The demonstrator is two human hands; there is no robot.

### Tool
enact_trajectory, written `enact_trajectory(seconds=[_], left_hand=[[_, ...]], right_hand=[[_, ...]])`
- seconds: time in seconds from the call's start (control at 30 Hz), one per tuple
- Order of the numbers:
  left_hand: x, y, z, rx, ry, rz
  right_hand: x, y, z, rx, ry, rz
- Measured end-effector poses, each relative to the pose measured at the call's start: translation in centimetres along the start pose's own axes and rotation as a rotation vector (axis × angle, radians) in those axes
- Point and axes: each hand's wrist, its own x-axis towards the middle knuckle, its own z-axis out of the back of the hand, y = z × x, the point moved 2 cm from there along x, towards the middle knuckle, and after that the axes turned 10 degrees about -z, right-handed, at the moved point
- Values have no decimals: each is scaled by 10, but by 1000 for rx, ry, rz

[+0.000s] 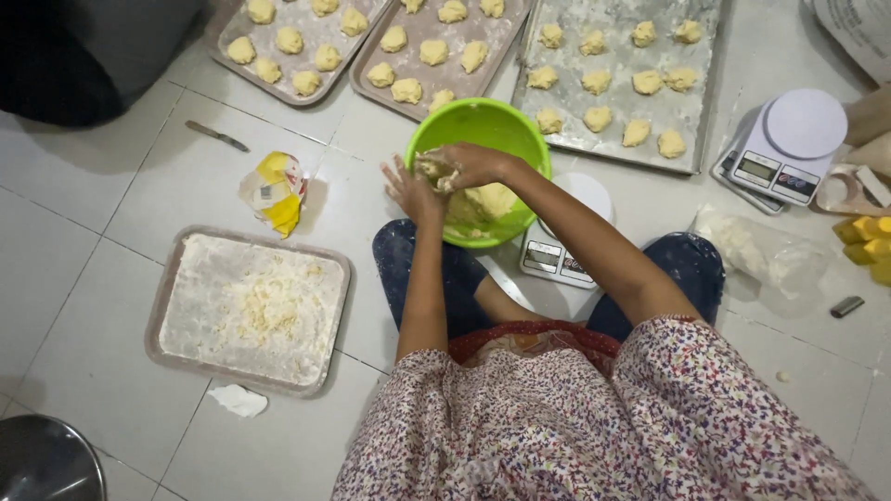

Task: The person sits on the floor and portions dough from a green bowl into smaller pieces. They weigh each piece on a digital scale and then place the dough balls onto metal baking trays.

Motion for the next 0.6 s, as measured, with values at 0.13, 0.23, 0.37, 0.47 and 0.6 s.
enact_trajectory(seconds=[0.13, 0.23, 0.37, 0.47, 0.6], left_hand=[[-4, 13, -3, -20, -48, 26], [1, 11, -25, -89, -462, -290], [14, -3, -24, -555, -135, -28], [32, 19, -55, -497, -39, 20], [42, 30, -39, -441, 22, 26]], right_hand=[[-21, 29, 11, 5, 74, 57], [-18, 41, 10, 47, 36, 18], [-11, 45, 8, 72, 24, -26], [-20, 44, 16, 21, 9, -41], [-42, 50, 45, -171, -141, -76]])
